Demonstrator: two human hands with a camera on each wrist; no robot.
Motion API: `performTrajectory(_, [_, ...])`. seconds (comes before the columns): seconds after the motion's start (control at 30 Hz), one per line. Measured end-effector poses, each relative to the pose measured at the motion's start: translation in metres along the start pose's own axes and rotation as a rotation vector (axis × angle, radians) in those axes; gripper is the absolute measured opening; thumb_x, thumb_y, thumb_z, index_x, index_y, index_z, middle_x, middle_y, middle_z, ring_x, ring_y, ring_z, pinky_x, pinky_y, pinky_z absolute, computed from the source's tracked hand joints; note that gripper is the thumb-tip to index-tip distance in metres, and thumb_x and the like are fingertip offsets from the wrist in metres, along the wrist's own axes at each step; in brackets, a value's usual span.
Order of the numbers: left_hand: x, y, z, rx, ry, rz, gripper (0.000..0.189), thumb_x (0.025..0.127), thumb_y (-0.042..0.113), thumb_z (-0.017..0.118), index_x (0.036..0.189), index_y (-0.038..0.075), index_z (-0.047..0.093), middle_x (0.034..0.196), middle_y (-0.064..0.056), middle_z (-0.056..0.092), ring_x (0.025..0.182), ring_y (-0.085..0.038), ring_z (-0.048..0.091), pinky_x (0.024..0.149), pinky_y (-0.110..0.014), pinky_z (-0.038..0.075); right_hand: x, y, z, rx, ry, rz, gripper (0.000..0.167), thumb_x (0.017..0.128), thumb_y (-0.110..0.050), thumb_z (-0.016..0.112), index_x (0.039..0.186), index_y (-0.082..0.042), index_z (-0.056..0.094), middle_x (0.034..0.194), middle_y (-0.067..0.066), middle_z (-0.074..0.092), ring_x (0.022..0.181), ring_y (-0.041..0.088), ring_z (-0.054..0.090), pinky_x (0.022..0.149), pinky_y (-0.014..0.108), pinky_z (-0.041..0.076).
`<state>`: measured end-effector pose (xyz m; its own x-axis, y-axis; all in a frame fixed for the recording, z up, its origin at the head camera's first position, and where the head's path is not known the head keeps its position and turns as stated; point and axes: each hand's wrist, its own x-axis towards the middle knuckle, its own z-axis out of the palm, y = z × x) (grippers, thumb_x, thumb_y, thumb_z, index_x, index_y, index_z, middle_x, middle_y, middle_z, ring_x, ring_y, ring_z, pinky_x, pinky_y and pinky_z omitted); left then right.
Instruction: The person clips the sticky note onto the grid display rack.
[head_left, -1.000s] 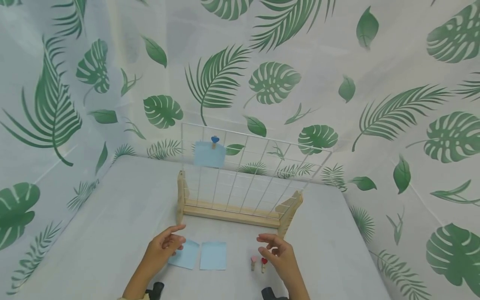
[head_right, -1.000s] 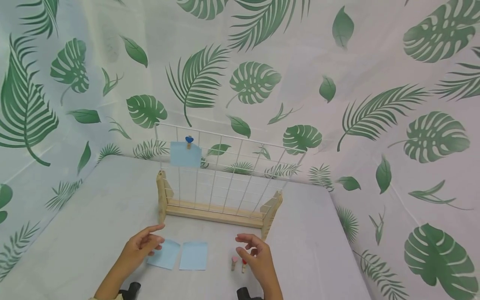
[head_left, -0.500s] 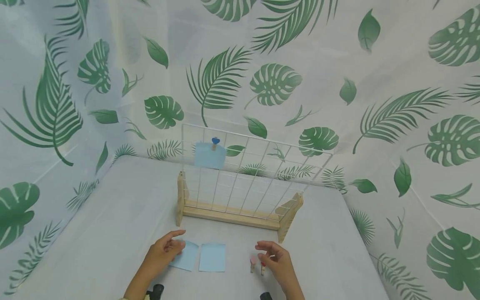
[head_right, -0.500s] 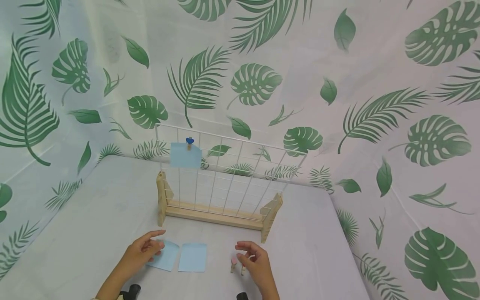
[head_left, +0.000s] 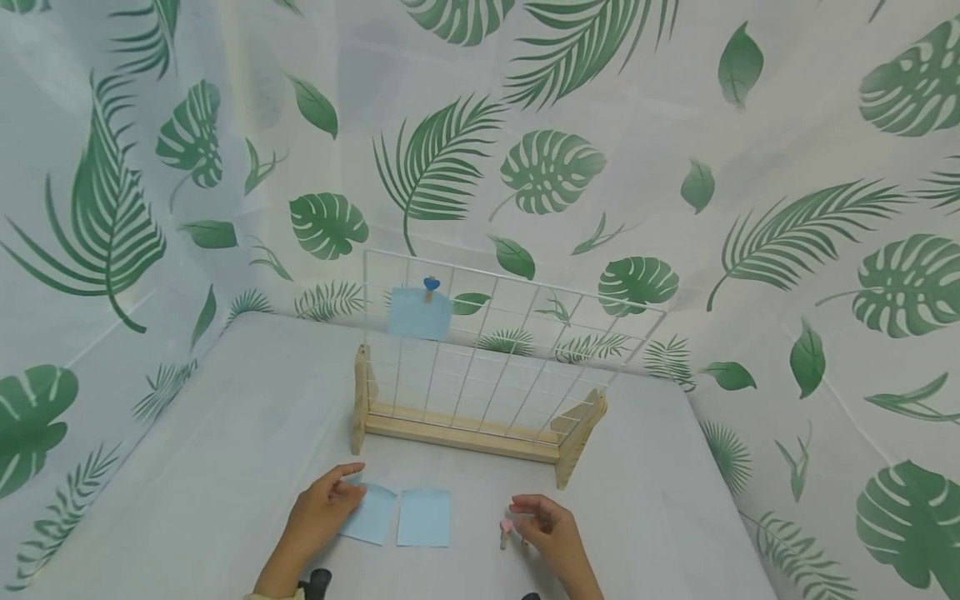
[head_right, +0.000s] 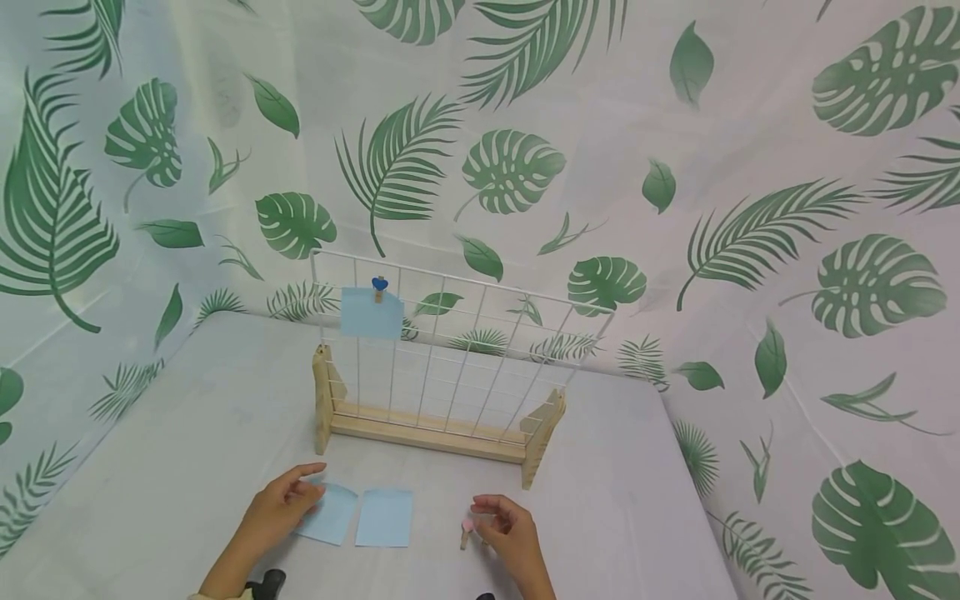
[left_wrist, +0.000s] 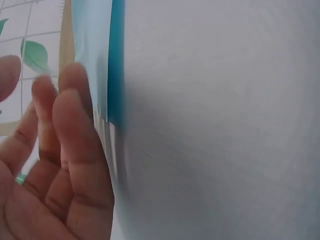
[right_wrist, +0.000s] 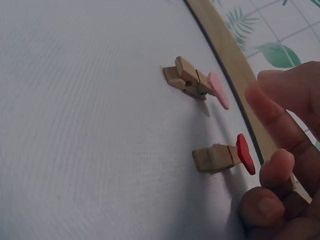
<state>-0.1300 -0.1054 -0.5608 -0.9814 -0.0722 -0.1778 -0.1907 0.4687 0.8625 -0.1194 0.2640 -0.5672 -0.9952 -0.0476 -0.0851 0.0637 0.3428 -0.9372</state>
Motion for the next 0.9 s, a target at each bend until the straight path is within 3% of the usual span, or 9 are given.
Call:
performTrajectory(0.2, [0.003,-0.001,-0.002,0.052,0.028,-0.011,0.044,0.100,0.026,0.074,0.139,0.005,0.069,0.109,-0.005,0.072,0.095,-0.022,0.067,0.079,-0.041,0.051,0.001,0.006,-0.001,-0.047,-0.026,0.004,0.029,0.087,0.011,0.078,0.116,0.007,0.074,0.110,0.021,0.079,0.070,0.006,0.050,0.063,0.019,0.044])
performTrajectory(0.37, [0.006,-0.003,-0.003,0.084,0.031,-0.016,0.045,0.099,0.024,0.075,0.139,0.002,0.069,0.107,-0.005,0.069,0.093,-0.022,0.062,0.080,-0.043,0.049,0.001,0.005,0.001,-0.164,-0.045,-0.013,0.024,0.088,0.001,0.085,0.111,0.001,0.077,0.105,0.014,0.080,0.075,0.006,0.056,0.066,0.021,0.046])
performTrajectory(0.53, [0.010,-0.004,-0.004,0.116,0.011,-0.017,0.044,0.098,0.022,0.076,0.137,0.000,0.069,0.103,-0.004,0.066,0.101,-0.029,0.063,0.089,-0.055,0.051,0.003,0.002,0.004,-0.259,-0.037,-0.019,0.024,0.086,-0.006,0.089,0.108,-0.004,0.079,0.103,0.007,0.080,0.074,0.006,0.052,0.065,0.023,0.044])
performTrajectory(0.9, [0.016,-0.002,-0.008,0.182,-0.038,-0.048,0.031,0.095,0.017,0.077,0.121,0.001,0.072,0.099,-0.010,0.064,0.092,-0.028,0.060,0.080,-0.049,0.052,0.002,0.002,0.004,-0.320,-0.004,-0.034,0.022,0.084,-0.006,0.091,0.102,-0.005,0.079,0.100,0.003,0.069,0.076,0.006,0.047,0.066,0.023,0.043])
